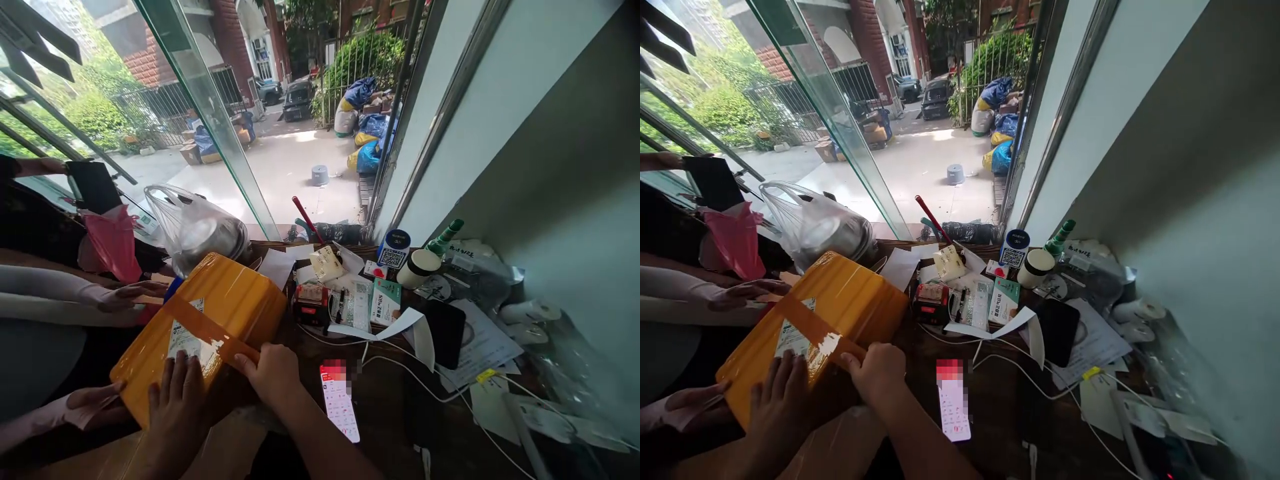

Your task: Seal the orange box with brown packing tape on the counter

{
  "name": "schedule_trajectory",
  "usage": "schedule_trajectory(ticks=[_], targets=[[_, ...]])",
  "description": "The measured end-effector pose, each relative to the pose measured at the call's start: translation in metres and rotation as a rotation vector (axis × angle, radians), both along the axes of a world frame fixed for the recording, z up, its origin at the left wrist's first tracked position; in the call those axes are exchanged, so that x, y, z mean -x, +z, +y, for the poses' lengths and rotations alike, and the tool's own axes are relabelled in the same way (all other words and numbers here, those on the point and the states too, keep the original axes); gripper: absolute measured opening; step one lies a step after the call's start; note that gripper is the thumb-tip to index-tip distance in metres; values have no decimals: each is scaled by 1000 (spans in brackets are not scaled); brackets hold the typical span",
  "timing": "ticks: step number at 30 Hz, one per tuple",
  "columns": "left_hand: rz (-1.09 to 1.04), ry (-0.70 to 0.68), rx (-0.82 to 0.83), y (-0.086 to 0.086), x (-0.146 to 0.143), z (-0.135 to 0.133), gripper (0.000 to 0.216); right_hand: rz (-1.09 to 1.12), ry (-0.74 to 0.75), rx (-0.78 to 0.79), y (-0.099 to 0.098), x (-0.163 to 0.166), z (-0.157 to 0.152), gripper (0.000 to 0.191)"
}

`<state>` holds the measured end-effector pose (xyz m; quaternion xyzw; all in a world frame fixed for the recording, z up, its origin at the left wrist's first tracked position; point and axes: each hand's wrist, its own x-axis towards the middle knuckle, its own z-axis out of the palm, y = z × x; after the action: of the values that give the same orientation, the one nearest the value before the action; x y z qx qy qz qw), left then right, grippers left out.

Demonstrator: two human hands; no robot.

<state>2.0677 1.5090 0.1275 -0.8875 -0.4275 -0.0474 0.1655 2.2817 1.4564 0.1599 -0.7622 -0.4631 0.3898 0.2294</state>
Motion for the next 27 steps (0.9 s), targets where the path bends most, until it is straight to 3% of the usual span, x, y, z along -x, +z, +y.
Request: schedule_trajectory(ticks=[6,10,14,20,23,27], targets=[[-35,-20,-76,0,-8,2,77,-60,-21,-80,-17,-5,-16,51],[-55,17,-32,-3,-10,0,68,-125,-12,-25,-44,-9,-22,63],[-47,51,-6,0,-16,-1,57,-153,7,60,-66,-6,-6,72],[-73,65,-15,-4,-22,0,56,-146,55,52,-81,-3,20,67],[-168,42,67,-1,-20,0,64,-133,124,14,-83,-10,29,74],[-288,-52,357,27,-4,15,78,-132,204,-36,-82,-16,38,78]])
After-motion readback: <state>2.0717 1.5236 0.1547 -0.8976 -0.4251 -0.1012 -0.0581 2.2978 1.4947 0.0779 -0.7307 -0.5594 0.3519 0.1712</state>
